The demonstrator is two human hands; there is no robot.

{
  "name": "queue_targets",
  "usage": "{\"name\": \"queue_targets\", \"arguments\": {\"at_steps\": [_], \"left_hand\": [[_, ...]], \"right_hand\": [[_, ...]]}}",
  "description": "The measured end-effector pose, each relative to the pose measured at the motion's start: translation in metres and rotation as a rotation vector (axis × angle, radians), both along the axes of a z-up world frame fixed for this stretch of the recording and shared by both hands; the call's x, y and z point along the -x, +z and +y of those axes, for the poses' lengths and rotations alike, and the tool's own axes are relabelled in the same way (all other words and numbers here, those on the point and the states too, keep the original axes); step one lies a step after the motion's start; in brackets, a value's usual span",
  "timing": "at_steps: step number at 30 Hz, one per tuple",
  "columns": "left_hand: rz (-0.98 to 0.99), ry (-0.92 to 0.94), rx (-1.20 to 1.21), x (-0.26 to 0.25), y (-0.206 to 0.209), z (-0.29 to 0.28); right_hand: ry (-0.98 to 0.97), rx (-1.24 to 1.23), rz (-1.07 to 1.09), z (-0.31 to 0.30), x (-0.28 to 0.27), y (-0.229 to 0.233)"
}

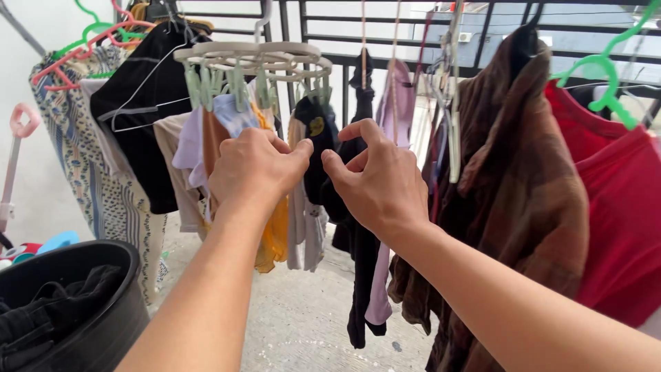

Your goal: Hanging washed laundry items such as clothes, socks, and underwear onto a drying rack with clips and hangers on a balcony.

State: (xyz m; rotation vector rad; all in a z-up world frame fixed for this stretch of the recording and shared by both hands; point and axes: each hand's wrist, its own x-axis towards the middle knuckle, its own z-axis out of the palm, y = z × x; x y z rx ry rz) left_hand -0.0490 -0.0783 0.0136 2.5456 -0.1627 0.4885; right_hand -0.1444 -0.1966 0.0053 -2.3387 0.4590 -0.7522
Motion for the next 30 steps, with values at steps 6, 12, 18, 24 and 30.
{"name": "queue_targets", "arguments": {"at_steps": [6,12,18,24,30], "left_hand": [[-0.028,-0.060,0.070,0.032,0.019,-0.057],[-0.104,-0.196,0.100,0.060,0.031,-0.115],[-0.123,-0.274,0.065,0.069,0.027,-0.143],[-0.059,-0.301,0.050,0.066,0.012,-0.146],[-0.037,-0.261,0.031,0.059,0.006,-0.146]], "right_hand": [[-0.101,0.030,-0.163,-0.041,0.026,0.011],[-0.276,-0.078,-0.187,-0.080,0.059,0.021],[-0.360,0.128,-0.152,-0.153,0.035,-0.021],[-0.256,-0.108,0.099,-0.139,0.054,0.000],[-0.325,-0.087,0.119,-0.142,0.052,0.002]]}}
